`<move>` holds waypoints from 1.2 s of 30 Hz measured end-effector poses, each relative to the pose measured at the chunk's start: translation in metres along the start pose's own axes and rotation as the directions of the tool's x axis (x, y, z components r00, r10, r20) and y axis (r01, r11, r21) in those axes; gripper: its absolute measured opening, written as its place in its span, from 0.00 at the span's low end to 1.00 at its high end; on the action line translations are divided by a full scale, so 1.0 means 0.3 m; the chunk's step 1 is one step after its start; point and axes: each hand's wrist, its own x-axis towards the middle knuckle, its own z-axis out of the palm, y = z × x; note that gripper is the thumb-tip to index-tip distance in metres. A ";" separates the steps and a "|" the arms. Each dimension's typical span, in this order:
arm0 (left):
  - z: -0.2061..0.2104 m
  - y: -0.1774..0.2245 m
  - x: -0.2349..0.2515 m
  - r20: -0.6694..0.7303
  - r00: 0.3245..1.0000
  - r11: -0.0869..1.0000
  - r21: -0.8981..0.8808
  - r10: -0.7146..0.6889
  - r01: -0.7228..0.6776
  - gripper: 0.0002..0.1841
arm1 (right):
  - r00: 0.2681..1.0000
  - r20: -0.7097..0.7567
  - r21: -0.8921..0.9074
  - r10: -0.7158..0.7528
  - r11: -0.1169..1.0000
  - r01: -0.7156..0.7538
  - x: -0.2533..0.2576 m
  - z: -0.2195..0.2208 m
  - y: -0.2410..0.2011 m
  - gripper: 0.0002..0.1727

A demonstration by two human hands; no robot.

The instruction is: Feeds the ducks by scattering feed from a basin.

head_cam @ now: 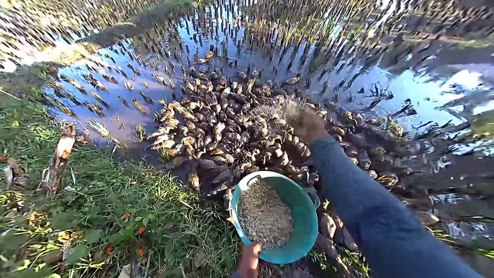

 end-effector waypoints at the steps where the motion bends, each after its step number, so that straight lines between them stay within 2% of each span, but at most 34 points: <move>1: -0.005 0.011 -0.005 -0.009 1.000 1.000 -0.009 0.006 -0.006 0.16 | 0.998 -0.036 -0.053 -0.060 0.997 0.059 0.027 -0.001 -0.090 0.20; 4: 0.003 0.043 -0.020 -0.004 1.000 0.999 -0.034 0.012 -0.012 0.16 | 0.957 -0.069 -0.386 -0.283 0.892 0.236 0.051 -0.056 -0.264 0.27; 7: 0.021 0.048 -0.024 0.016 0.999 0.999 -0.028 0.048 -0.047 0.16 | 0.927 0.066 -0.621 -0.369 0.712 0.327 -0.043 -0.160 -0.246 0.23; 9: 0.029 0.031 -0.026 0.040 0.996 0.996 0.006 0.083 -0.083 0.17 | 0.956 0.146 -0.746 -0.254 0.606 0.275 -0.172 -0.216 -0.111 0.22; 11: 0.046 0.023 -0.039 0.064 0.996 0.997 0.046 0.065 -0.068 0.16 | 0.983 0.181 -0.868 0.017 0.473 0.151 -0.276 -0.283 0.091 0.25; 13: 0.062 0.010 -0.052 0.088 0.996 0.991 0.124 0.028 -0.039 0.17 | 0.951 0.136 -0.910 0.279 0.415 0.009 -0.392 -0.377 0.330 0.32; 15: 0.081 -0.011 -0.062 0.093 0.996 0.977 0.212 -0.015 -0.005 0.19 | 0.890 0.027 -0.914 0.456 0.372 -0.164 -0.512 -0.478 0.532 0.42; 17: 0.110 -0.022 -0.078 0.095 0.993 0.969 0.243 -0.074 0.049 0.21 | 0.846 -0.082 -0.904 0.527 0.317 -0.285 -0.618 -0.540 0.670 0.52; 19: 0.142 -0.053 -0.093 0.110 0.990 0.961 0.270 -0.093 0.060 0.25 | 0.805 -0.142 -0.893 0.575 0.277 -0.355 -0.716 -0.551 0.740 0.58; 21: 0.164 -0.097 -0.098 0.129 0.988 0.948 0.315 -0.089 0.044 0.32 | 0.768 -0.160 -0.901 0.620 0.226 -0.370 -0.812 -0.521 0.763 0.60; 23: 0.187 -0.124 -0.102 0.132 0.987 0.944 0.327 -0.087 0.040 0.34 | 0.736 -0.153 -0.913 0.660 0.190 -0.361 -0.879 -0.485 0.779 0.58; 26: 0.219 -0.150 -0.105 0.146 0.986 0.955 0.293 -0.085 0.040 0.25 | 0.731 -0.075 -0.905 0.678 0.261 -0.335 -0.880 -0.491 0.815 0.43; 28: 0.239 -0.152 -0.099 0.127 0.984 0.955 0.285 -0.121 0.081 0.21 | 0.711 0.023 -0.826 0.703 0.414 -0.383 -0.823 -0.516 0.827 0.34; 29: 0.250 -0.148 -0.094 0.112 0.984 0.955 0.276 -0.141 0.106 0.21 | 0.716 0.061 -0.723 0.695 0.525 -0.448 -0.777 -0.535 0.818 0.28; 31: 0.269 -0.129 -0.082 0.109 0.981 0.964 0.230 -0.159 0.131 0.20 | 0.780 0.077 -0.322 0.621 0.756 -0.570 -0.646 -0.574 0.738 0.18; 32: 0.274 -0.120 -0.079 0.103 0.983 0.967 0.220 -0.152 0.127 0.18 | 0.828 0.012 -0.086 0.561 0.825 -0.558 -0.568 -0.589 0.664 0.16; 33: 0.274 -0.119 -0.078 0.091 0.986 0.967 0.226 -0.139 0.115 0.15 | 0.859 -0.081 0.077 0.505 0.863 -0.500 -0.486 -0.607 0.575 0.16; 34: 0.266 -0.130 -0.072 0.094 0.988 0.965 0.244 -0.122 0.096 0.14 | 0.887 -0.156 0.137 0.435 0.899 -0.416 -0.400 -0.640 0.498 0.17; 36: 0.246 -0.128 -0.069 0.093 0.992 0.952 0.302 -0.090 0.058 0.12 | 0.922 -0.260 0.100 0.287 0.958 -0.269 -0.248 -0.730 0.357 0.17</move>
